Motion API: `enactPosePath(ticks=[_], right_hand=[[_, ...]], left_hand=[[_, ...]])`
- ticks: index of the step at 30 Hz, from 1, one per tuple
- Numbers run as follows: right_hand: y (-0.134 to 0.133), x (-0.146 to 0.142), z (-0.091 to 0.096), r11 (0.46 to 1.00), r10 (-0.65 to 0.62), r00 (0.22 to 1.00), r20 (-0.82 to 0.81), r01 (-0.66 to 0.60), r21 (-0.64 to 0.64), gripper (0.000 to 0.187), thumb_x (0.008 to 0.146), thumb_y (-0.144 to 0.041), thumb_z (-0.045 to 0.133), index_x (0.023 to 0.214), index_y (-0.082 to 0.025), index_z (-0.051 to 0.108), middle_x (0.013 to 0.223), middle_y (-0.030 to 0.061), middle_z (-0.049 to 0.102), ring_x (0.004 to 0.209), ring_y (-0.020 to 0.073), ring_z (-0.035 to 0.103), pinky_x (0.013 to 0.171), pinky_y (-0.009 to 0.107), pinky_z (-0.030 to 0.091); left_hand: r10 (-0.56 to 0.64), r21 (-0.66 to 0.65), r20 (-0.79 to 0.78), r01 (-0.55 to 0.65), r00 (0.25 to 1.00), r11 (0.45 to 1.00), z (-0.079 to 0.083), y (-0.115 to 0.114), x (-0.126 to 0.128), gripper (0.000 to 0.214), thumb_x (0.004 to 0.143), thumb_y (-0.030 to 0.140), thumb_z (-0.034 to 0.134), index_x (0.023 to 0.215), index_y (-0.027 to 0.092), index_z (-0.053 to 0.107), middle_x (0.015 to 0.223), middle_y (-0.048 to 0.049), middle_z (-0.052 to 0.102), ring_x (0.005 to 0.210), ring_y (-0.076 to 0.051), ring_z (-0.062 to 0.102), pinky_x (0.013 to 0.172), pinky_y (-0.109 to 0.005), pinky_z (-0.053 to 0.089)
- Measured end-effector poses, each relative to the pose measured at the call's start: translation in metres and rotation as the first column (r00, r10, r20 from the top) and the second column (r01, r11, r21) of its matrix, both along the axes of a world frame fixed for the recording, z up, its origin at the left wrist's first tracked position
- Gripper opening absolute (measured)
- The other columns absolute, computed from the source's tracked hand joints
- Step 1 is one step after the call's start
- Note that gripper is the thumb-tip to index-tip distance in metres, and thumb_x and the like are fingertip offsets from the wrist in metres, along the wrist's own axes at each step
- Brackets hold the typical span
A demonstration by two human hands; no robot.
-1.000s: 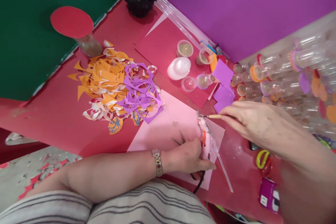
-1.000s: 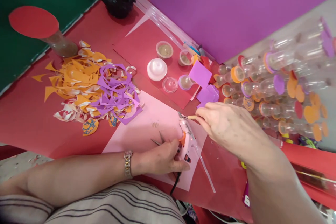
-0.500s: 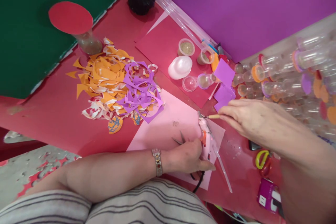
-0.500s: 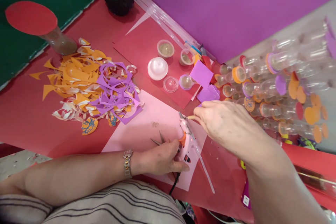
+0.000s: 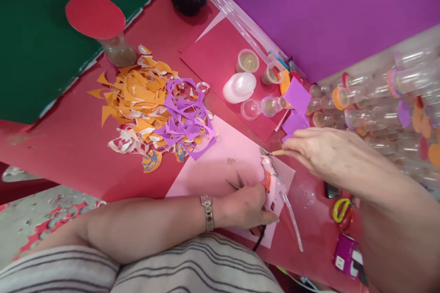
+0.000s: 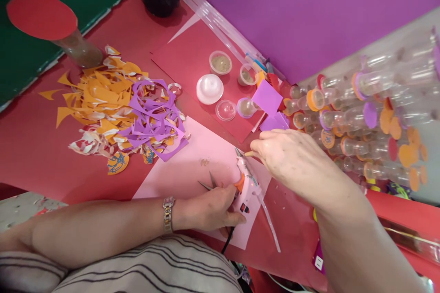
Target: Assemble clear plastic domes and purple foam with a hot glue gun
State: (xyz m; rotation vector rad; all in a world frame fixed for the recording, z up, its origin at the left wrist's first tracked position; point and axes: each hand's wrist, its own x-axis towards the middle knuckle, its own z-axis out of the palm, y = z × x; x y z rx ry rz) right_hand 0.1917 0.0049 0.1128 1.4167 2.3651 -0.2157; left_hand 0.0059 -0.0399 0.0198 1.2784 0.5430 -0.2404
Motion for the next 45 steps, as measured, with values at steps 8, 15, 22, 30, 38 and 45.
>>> enactPosePath(ticks=[8, 15, 22, 30, 38, 45], right_hand=[[-0.008, 0.013, -0.004, 0.991, -0.134, 0.986, 0.096, 0.131, 0.03, 0.041, 0.1, -0.041, 0.042, 0.077, -0.024, 0.07, 0.074, 0.0034, 0.07, 0.057, 0.0182, 0.059, 0.056, 0.032, 0.037], [-0.011, 0.013, 0.002, 0.992, -0.116, 0.993, 0.026, 0.115, 0.057, 0.045, 0.103, -0.047, 0.038, 0.084, -0.026, 0.072, 0.078, 0.0037, 0.07, 0.064, 0.0182, 0.062, 0.059, 0.032, 0.041], [-0.008, 0.014, -0.001, 0.996, -0.077, 0.997, 0.03, 0.075, 0.045, 0.047, 0.103, -0.047, 0.037, 0.076, -0.024, 0.068, 0.073, 0.0044, 0.066, 0.06, 0.0182, 0.058, 0.057, 0.034, 0.039], [-0.003, 0.016, -0.006, 1.0, 0.008, 0.996, 0.092, -0.007, -0.015, 0.042, 0.103, -0.042, 0.04, 0.084, -0.023, 0.072, 0.079, 0.0046, 0.069, 0.058, 0.0169, 0.057, 0.054, 0.033, 0.034], [0.003, 0.005, -0.002, 0.997, 0.049, 0.994, 0.099, -0.043, -0.061, 0.036, 0.102, -0.038, 0.044, 0.083, -0.023, 0.071, 0.075, 0.003, 0.066, 0.059, 0.0159, 0.054, 0.054, 0.031, 0.024], [-0.002, -0.011, -0.003, 0.999, 0.013, 0.984, 0.175, -0.005, -0.049, 0.037, 0.101, -0.035, 0.043, 0.078, -0.022, 0.068, 0.075, 0.0025, 0.066, 0.059, 0.0156, 0.057, 0.054, 0.032, 0.026]], left_hand=[[-0.013, 0.038, 0.009, 0.013, 1.0, 0.999, -0.004, -0.001, 0.0, 0.022, 0.087, 0.035, 0.065, 0.094, 0.017, 0.055, 0.085, -0.0051, 0.069, 0.081, -0.02, 0.068, 0.064, -0.025, 0.047], [-0.046, 0.115, -0.006, 0.047, 0.999, 0.992, -0.003, 0.0, 0.0, 0.033, 0.088, 0.042, 0.066, 0.105, 0.014, 0.056, 0.1, -0.0107, 0.071, 0.093, -0.026, 0.069, 0.071, -0.028, 0.051], [-0.061, 0.127, -0.01, 0.062, 0.998, 0.99, 0.0, 0.001, -0.001, 0.037, 0.089, 0.044, 0.066, 0.108, 0.014, 0.056, 0.1, -0.0107, 0.07, 0.094, -0.026, 0.068, 0.073, -0.029, 0.05], [-0.074, 0.146, -0.01, 0.075, 0.997, 0.986, -0.001, -0.001, 0.0, 0.031, 0.09, 0.041, 0.064, 0.101, 0.013, 0.059, 0.097, -0.0125, 0.071, 0.085, -0.025, 0.068, 0.061, -0.027, 0.046], [-0.091, 0.171, -0.002, 0.09, 0.996, 0.981, 0.0, 0.0, 0.0, 0.032, 0.09, 0.039, 0.063, 0.105, 0.011, 0.061, 0.092, -0.0132, 0.071, 0.089, -0.03, 0.072, 0.062, -0.029, 0.048], [-0.097, 0.169, -0.001, 0.096, 0.995, 0.981, 0.003, 0.002, -0.001, 0.035, 0.092, 0.038, 0.064, 0.112, 0.009, 0.062, 0.103, -0.0154, 0.072, 0.093, -0.028, 0.071, 0.063, -0.028, 0.046]])
